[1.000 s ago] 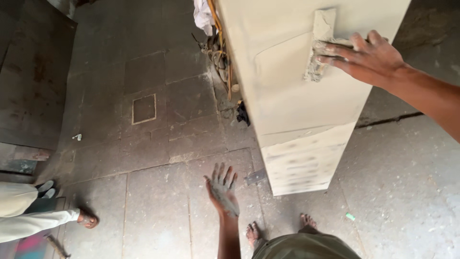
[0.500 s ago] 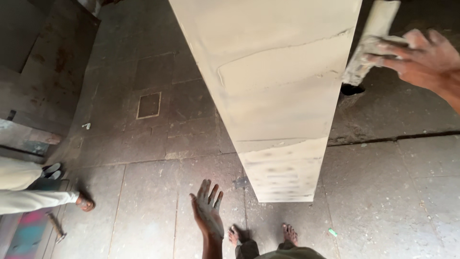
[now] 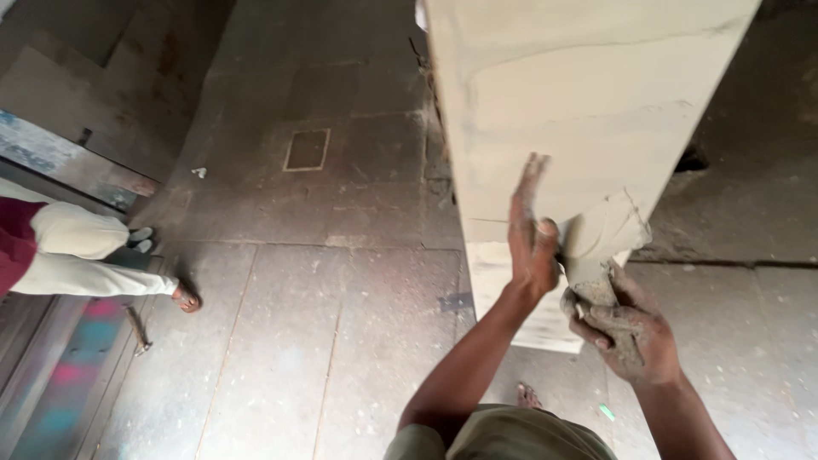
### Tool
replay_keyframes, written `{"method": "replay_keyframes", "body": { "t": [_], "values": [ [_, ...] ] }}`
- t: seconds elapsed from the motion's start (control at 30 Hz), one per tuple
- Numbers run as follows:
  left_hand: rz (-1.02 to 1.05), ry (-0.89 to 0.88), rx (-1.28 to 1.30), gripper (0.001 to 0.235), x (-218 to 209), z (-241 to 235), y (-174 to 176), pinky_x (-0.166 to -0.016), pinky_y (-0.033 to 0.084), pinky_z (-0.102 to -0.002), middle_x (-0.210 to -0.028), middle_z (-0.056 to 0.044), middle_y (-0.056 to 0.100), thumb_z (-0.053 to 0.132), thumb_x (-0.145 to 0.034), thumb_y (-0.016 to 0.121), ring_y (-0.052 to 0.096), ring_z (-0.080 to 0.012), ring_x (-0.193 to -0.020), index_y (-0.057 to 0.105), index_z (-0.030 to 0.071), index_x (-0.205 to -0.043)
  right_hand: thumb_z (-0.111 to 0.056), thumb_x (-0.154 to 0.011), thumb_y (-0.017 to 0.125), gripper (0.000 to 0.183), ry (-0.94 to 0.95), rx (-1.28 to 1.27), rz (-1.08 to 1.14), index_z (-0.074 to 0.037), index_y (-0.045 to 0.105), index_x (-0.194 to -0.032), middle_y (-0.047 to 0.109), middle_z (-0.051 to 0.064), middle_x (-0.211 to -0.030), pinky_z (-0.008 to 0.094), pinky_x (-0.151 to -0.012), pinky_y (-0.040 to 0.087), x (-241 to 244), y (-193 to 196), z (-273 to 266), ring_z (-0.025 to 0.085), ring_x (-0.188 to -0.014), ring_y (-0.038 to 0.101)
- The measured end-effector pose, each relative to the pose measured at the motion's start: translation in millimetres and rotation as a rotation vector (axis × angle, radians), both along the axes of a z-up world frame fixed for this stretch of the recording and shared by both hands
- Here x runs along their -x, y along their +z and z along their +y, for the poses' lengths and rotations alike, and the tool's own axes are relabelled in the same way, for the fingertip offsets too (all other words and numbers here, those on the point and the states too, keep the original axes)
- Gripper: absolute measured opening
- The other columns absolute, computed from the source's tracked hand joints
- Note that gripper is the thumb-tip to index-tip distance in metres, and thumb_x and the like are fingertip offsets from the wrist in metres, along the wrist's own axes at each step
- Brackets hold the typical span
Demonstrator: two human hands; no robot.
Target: The person applies and smooths a white putty substance onto the surface of a rectangular column using a metal trowel and by hand.
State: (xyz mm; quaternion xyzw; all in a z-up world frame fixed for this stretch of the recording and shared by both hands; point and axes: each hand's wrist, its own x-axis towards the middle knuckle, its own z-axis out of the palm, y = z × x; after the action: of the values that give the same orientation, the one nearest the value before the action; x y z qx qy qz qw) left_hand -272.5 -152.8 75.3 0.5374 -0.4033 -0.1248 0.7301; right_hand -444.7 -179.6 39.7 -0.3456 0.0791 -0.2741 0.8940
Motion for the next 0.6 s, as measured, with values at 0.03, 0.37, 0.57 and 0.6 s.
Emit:
{"method": "replay_keyframes", "body": {
  "t": [0.03, 0.37, 0.57, 0.6],
  "values": [
    [-0.011, -0.042, 0.045, 0.107, -7.9, 6.4, 6.7, -0.124, 0.036, -0.063, -0.170, -0.017, 0.036, 0.091, -0.092, 0.023, 0.044, -0.0357, -0.152, 0.022, 0.016, -0.167, 0.006, -0.080, 0.058, 0.059, -0.017, -0.010, 0.065, 0.007, 0.051, -0.139, 0.065, 0.025, -0.113, 0.022, -0.049, 0.045, -12.3, -4.6, 8.3, 0.021, -0.085, 0.066],
    [0.912, -0.721, 1.300, 0.111, -188.1, 79.4, -30.4, -0.122, 0.029, -0.064, -0.160, -0.030, 0.019, 0.089, -0.096, 0.039, 0.023, -0.0456, -0.148, 0.009, 0.005, -0.163, 0.003, -0.080, 0.062, 0.086, 0.066, 1.317, 0.921, -0.028, 0.043, -0.158, 0.040, 0.001, -0.165, 0.024, -0.050, 0.058, -155.7, -5.8, 37.1, 0.018, -0.065, 0.075],
    [0.802, -0.433, 1.130, 0.110, -239.1, 148.6, -33.4, -0.130, 0.019, -0.058, -0.171, -0.027, 0.010, 0.079, -0.095, 0.037, 0.022, -0.0426, -0.156, -0.001, 0.006, -0.168, 0.007, -0.073, 0.052, 0.097, -0.187, 2.783, 1.330, -0.028, 0.033, -0.161, 0.022, 0.012, -0.169, 0.019, -0.038, 0.043, -242.4, 84.4, -41.5, 0.035, -0.114, 0.062],
    [0.891, -0.371, 1.050, 0.109, -235.0, 154.5, -36.2, -0.129, 0.020, -0.059, -0.170, -0.027, 0.013, 0.079, -0.094, 0.036, 0.023, -0.0423, -0.155, 0.001, 0.006, -0.167, 0.003, -0.084, 0.052, 0.085, -0.059, 2.862, 1.421, -0.025, 0.033, -0.162, 0.022, 0.014, -0.171, 0.020, -0.045, 0.046, -263.2, 88.6, -57.6, 0.030, -0.104, 0.063]
  ]
}}
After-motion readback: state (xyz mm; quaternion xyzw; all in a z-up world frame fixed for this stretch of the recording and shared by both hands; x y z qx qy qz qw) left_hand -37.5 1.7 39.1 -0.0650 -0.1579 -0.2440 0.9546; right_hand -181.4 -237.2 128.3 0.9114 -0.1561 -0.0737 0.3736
